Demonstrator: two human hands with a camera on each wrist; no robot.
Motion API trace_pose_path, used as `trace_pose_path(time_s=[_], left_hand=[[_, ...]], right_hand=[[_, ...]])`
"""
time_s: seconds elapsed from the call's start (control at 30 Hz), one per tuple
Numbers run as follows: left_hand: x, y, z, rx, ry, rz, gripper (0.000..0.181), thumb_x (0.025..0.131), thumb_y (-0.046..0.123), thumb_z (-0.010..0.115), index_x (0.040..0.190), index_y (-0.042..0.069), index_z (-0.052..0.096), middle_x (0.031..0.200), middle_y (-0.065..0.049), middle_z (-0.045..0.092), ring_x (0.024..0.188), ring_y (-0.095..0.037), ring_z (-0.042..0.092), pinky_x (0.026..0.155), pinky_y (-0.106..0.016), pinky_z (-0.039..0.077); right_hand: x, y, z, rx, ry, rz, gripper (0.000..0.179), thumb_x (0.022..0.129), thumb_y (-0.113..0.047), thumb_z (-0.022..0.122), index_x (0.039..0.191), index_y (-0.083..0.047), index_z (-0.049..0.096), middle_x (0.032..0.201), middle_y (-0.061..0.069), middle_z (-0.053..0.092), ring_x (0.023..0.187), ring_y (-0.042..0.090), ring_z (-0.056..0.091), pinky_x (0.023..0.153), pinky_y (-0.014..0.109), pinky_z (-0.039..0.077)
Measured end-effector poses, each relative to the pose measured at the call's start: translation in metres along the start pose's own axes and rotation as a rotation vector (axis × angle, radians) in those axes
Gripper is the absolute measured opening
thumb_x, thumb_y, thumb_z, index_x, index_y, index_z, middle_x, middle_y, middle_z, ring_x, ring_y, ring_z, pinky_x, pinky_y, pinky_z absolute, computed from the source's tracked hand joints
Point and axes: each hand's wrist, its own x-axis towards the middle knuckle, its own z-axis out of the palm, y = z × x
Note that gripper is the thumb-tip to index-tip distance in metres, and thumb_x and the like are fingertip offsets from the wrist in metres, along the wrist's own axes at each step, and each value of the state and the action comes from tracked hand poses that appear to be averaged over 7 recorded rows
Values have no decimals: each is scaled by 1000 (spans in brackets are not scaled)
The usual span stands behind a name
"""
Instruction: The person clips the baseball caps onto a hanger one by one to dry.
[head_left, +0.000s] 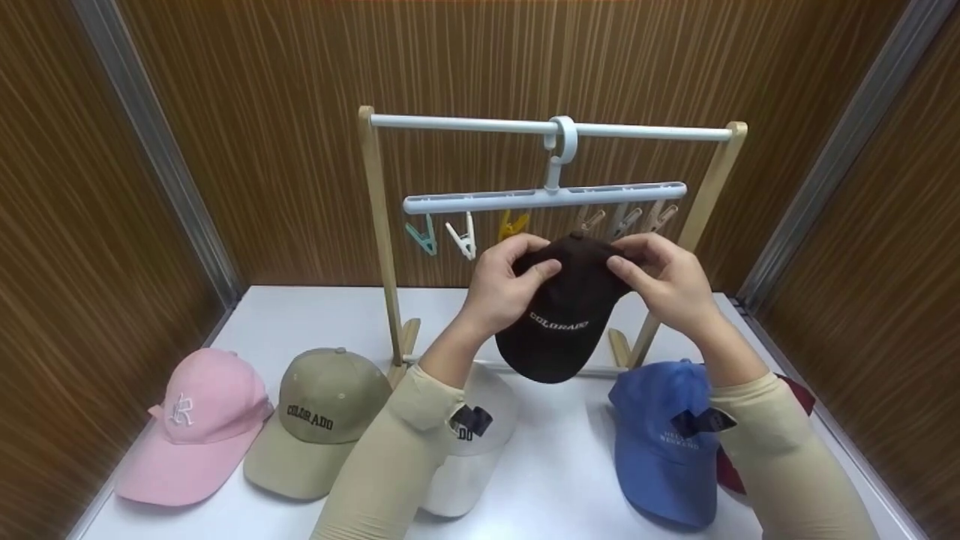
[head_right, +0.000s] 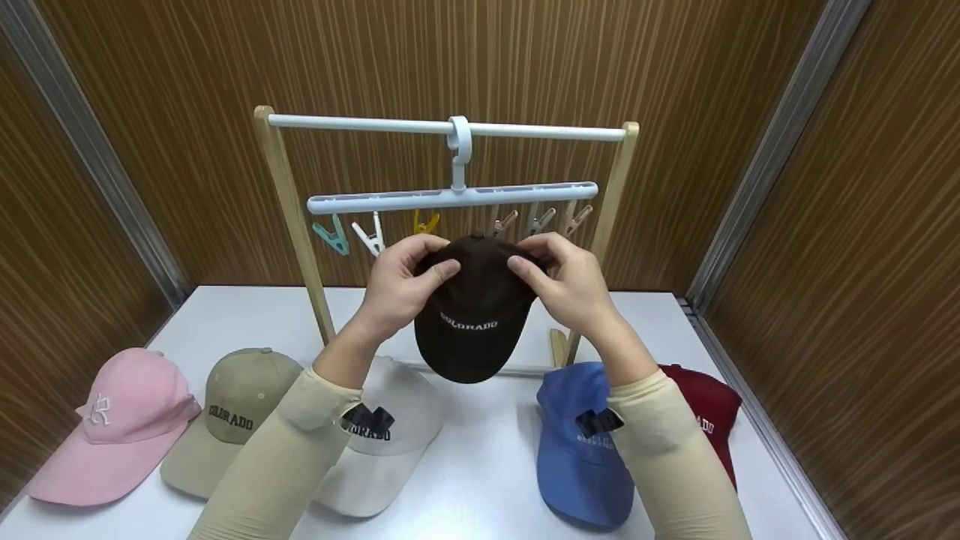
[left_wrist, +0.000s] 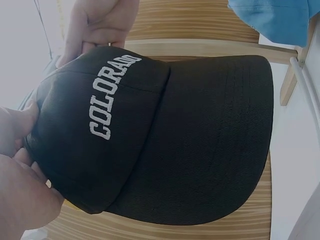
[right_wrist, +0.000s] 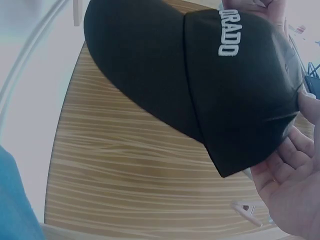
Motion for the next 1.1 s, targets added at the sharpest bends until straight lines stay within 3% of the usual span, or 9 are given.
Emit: trace_pose_path(time_s=[0.23,0.47,0.7,0.97,1.1], left_hand=[[-1,0,-2,2,13,8,17,104,12,81,118,5,79,113,-4,76,102,-16,68,94,-32,57],[-3,-1,-3,-7,8,-4,17,104,14,81,119,6,79,113,-3,76,102,-17,68,93,-33,58],[-4,-2,-2,-17,0,-2,16,104,12,81,118,6,79,112,-4,77,102,-16,69,92,-33,58],[-5,-2,-3,-15,-3,0,15,104,13,81,117,6,79,112,-4,77,102,-15,69,93,-32,58],[-6,-4,-3,-8,-6,4,15,104,13,81,117,6,79,112,-3,77,101,-15,69,93,-32,57]], right_hand=[[1,6,-3,-122,133,43,25,109,-21,76,125,-2,80,109,11,80,92,3,68,81,15,49],[3,9,1,-283,253,107,28,111,-24,72,121,1,80,104,15,82,91,22,74,75,18,45],[6,12,7,-472,365,101,32,110,-26,70,117,4,80,99,20,82,83,39,78,67,43,48],[10,9,13,-528,359,215,48,110,-38,69,126,7,77,105,25,81,83,46,76,66,53,51],[15,11,15,-526,339,259,49,110,-37,69,123,9,75,100,28,79,85,49,76,68,58,54]])
